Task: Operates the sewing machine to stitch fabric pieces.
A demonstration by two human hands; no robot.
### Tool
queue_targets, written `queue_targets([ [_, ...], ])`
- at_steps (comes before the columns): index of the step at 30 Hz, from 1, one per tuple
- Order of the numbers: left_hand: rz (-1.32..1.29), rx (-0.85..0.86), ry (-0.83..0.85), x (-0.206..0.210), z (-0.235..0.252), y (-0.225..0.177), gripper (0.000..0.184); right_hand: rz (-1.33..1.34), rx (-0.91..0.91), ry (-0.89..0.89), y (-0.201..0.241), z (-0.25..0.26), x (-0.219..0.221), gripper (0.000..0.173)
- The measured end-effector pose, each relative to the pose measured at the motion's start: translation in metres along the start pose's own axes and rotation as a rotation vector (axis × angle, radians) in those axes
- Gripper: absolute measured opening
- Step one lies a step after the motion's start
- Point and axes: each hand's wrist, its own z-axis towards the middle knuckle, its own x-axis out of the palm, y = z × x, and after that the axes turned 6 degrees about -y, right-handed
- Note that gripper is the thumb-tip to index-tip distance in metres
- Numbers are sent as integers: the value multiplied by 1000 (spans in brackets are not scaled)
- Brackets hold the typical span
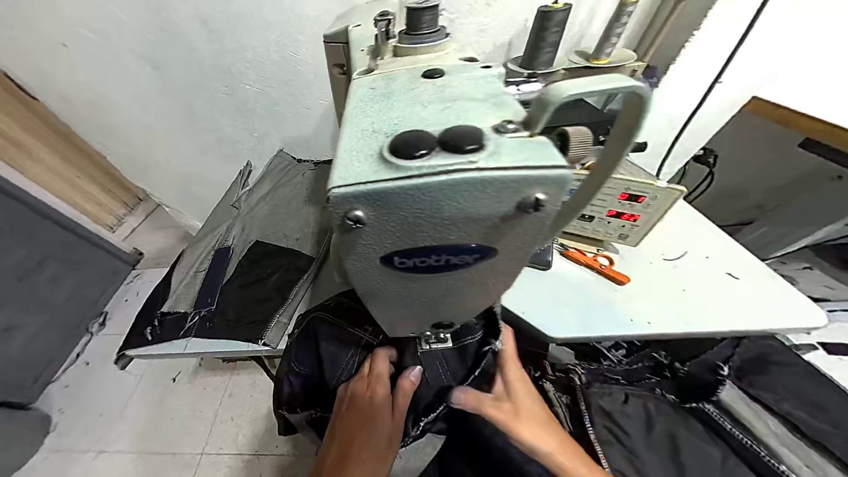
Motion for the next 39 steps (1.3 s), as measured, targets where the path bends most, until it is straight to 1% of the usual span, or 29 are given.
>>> queue_targets([
  [1, 9, 7, -24, 3, 0, 0, 43, 51, 16, 6, -2, 3, 10, 135],
  [2, 22, 5, -40, 6, 0, -1, 44, 107, 29, 15, -4, 6, 18, 131],
  [5, 40, -50, -38, 7, 5, -7, 51, 259, 27, 85, -5, 7, 16, 108],
  [7, 58, -82, -50, 11, 8, -12, 56, 325, 64, 87, -4, 4, 9, 90],
  [8, 77, -77, -85, 15, 9, -13, 57, 366, 74, 55, -4, 1, 9, 77],
  [10, 112, -13, -214, 25, 10, -13, 53, 468, 96, -82, -3, -2, 14, 41],
  [11, 110, 10, -265, 28, 11, -11, 49, 520, 149, -167, -3, 0, 15, 28],
  [12, 83, 16, -287, 30, 10, -8, 45, 568, 250, -238, -2, 5, 12, 24],
  [13, 24, -2, -276, 27, 8, -3, 41, 606, 354, -270, -2, 12, 2, 26],
  [14, -36, -37, -240, 20, 4, 4, 39, 597, 422, -266, -4, 20, -14, 27],
  [15, -85, -86, -186, 9, 0, 12, 37, 532, 429, -213, -9, 29, -35, 27],
  [16, -115, -137, -133, -4, -4, 22, 38, 410, 366, -98, -17, 38, -58, 26],
  [17, -128, -187, -89, -17, -8, 31, 39, 211, 233, 29, -25, 47, -79, 23],
  [18, -121, -215, -72, -26, -12, 41, 39, -4, 72, 112, -29, 55, -89, 22],
  [19, -109, -227, -81, -33, -16, 50, 40, -168, -58, 158, -27, 61, -89, 26],
  [21, -75, -234, -166, -38, -20, 67, 42, -335, -230, 174, -11, 68, -69, 30],
  [24, -81, -235, -300, -41, -18, 93, 40, -402, -448, 80, 11, 81, -27, 25],
  [26, -113, -264, -318, -41, -18, 98, 38, -442, -545, 32, 13, 88, -14, 24],
  [28, -128, -281, -322, -40, -19, 96, 36, -456, -566, 18, 8, 92, -14, 22],
  [32, -135, -253, -336, -39, -16, 91, 35, -448, -492, 43, 2, 93, -19, 17],
  [37, -166, -275, -315, -37, -14, 100, 33, -479, -498, 31, 4, 87, -18, 23],
  [39, -164, -274, -306, -38, -14, 101, 34, -461, -407, 92, 15, 88, -19, 24],
])
